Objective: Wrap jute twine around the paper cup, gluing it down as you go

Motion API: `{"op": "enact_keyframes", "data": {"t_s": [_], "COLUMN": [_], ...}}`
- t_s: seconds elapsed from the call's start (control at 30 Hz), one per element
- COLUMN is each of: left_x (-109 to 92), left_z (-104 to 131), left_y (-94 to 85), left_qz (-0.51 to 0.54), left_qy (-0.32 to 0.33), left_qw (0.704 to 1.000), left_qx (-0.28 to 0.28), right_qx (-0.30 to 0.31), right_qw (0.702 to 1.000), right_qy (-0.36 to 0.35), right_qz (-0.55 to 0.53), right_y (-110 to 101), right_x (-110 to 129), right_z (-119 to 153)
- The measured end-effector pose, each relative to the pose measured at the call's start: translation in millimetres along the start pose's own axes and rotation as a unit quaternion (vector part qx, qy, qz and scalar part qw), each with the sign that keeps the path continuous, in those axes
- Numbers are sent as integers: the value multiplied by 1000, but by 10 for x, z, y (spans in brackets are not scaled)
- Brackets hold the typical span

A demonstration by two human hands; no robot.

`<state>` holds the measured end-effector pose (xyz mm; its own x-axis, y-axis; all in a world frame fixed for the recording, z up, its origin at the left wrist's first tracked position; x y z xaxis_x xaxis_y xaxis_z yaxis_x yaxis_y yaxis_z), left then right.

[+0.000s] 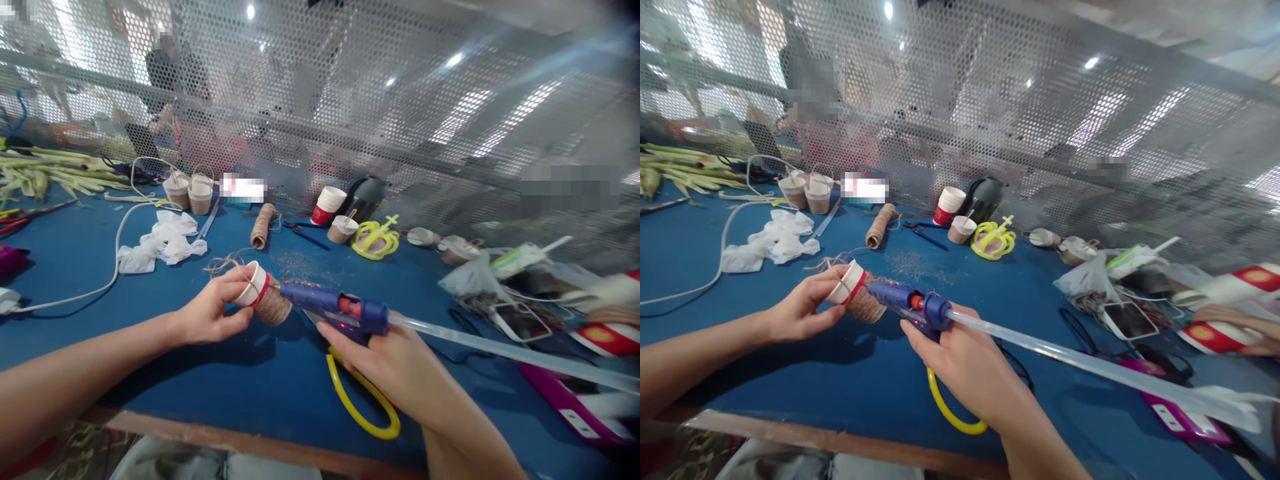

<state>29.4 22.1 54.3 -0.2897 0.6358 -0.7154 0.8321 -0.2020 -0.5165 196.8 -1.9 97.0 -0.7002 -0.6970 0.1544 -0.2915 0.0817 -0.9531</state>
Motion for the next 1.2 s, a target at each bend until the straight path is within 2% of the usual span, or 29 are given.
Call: {"op": "enact_keyframes", "data": {"t_s": [0.3, 0.5, 0.73, 1.03, 1.2], "left_x": [-21, 10, 12, 33, 16], "left_z": [-8, -14, -13, -12, -16], "left_y": [9, 14, 13, 4, 0], "left_qz": [7, -1, -1, -16, -18], "left_qy": [-1, -10, -8, -20, -3], "left_qw": [1000, 1000, 1000, 1000, 1000], "left_qx": [4, 2, 4, -2, 1], "right_qx": [-15, -16, -20, -17, -8], "right_qw": [1000, 1000, 999, 1000, 998], "right_qy": [-9, 3, -2, 13, 25], "right_qz": [-15, -23, -37, -20, -63], "right_y": [-64, -13, -51, 32, 17], "right_x": [50, 31, 67, 45, 37], "right_z": [-44, -13, -51, 1, 5]}}
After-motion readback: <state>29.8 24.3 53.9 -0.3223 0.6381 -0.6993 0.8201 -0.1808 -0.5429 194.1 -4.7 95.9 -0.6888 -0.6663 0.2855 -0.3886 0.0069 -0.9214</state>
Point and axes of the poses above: each hand's wrist, its own z-axis away from the middle knuckle, its own y-axis out of the palm, x = y × z, the point moved 6 cm from there along -z, towards the middle knuckle, and after that the axes turned 13 degrees about -y, right-handed, at the moved point
